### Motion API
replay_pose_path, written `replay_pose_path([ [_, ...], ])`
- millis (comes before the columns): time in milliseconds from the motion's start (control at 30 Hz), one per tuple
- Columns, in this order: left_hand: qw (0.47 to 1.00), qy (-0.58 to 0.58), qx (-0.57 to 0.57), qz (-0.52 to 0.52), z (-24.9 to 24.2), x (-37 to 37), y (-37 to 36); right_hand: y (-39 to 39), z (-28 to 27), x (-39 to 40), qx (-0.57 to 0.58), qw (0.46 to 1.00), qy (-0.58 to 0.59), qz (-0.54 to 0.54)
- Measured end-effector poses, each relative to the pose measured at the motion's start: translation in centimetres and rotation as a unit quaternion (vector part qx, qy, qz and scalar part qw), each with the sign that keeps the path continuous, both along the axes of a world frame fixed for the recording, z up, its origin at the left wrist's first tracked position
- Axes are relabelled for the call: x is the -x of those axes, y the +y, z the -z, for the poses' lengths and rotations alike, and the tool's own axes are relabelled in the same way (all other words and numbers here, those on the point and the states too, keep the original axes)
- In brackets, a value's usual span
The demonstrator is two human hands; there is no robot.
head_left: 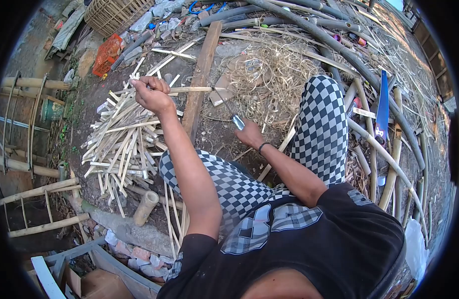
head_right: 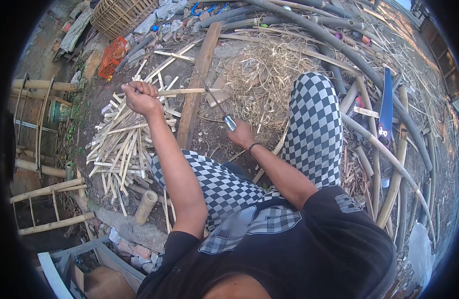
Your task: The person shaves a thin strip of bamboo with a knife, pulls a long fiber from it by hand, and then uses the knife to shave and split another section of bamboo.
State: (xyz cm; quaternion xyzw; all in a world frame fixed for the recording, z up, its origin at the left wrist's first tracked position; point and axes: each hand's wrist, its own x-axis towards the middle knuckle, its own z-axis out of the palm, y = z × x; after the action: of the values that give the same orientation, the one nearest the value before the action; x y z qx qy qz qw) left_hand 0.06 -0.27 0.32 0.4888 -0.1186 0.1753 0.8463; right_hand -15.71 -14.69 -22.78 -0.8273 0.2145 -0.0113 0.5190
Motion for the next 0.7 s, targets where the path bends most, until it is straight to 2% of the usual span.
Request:
replay_pose_path([
  [33,1.0,0.001,0.001,0.0,0.0,0.0,0.0,0.3,-0.5,-0.1,0.001,1.0,0.001,0.0],
  [100,1.0,-0.003,-0.002,0.004,-0.1,0.1,0.1,0.8,-1.1,-0.2,-0.016,0.996,-0.085,-0.019],
  [133,1.0,-0.002,-0.004,0.002,-0.1,0.1,0.1,0.7,-1.5,-0.1,-0.026,0.997,-0.074,-0.026],
  [233,1.0,0.004,0.005,-0.005,0.0,0.1,0.0,0.5,2.6,0.5,-0.029,0.993,-0.115,-0.007],
  [267,1.0,0.006,0.012,-0.017,0.0,0.0,0.1,0.2,3.2,1.2,-0.003,1.0,-0.011,0.02],
  [300,0.999,0.007,0.018,-0.029,0.0,-0.1,0.3,-0.5,5.1,1.5,-0.004,1.0,-0.011,0.021],
  [367,1.0,0.003,0.012,-0.015,0.1,0.0,0.6,-2.0,10.2,1.3,0.022,0.991,0.123,0.053],
  [467,1.0,-0.005,0.01,0.002,0.3,0.0,0.4,-1.2,7.7,1.1,-0.029,0.99,0.125,0.056],
  [567,1.0,0.011,-0.002,-0.023,-0.1,0.4,-0.2,-1.0,8.9,0.3,0.008,0.994,0.103,0.023],
  [600,1.0,0.01,-0.001,-0.024,-0.2,0.5,-0.3,-1.4,8.4,0.8,-0.025,0.992,0.123,0.033],
  [700,0.997,0.017,-0.005,-0.069,-0.1,0.6,-0.4,-1.5,9.2,1.1,0.0,0.992,0.114,0.049],
])
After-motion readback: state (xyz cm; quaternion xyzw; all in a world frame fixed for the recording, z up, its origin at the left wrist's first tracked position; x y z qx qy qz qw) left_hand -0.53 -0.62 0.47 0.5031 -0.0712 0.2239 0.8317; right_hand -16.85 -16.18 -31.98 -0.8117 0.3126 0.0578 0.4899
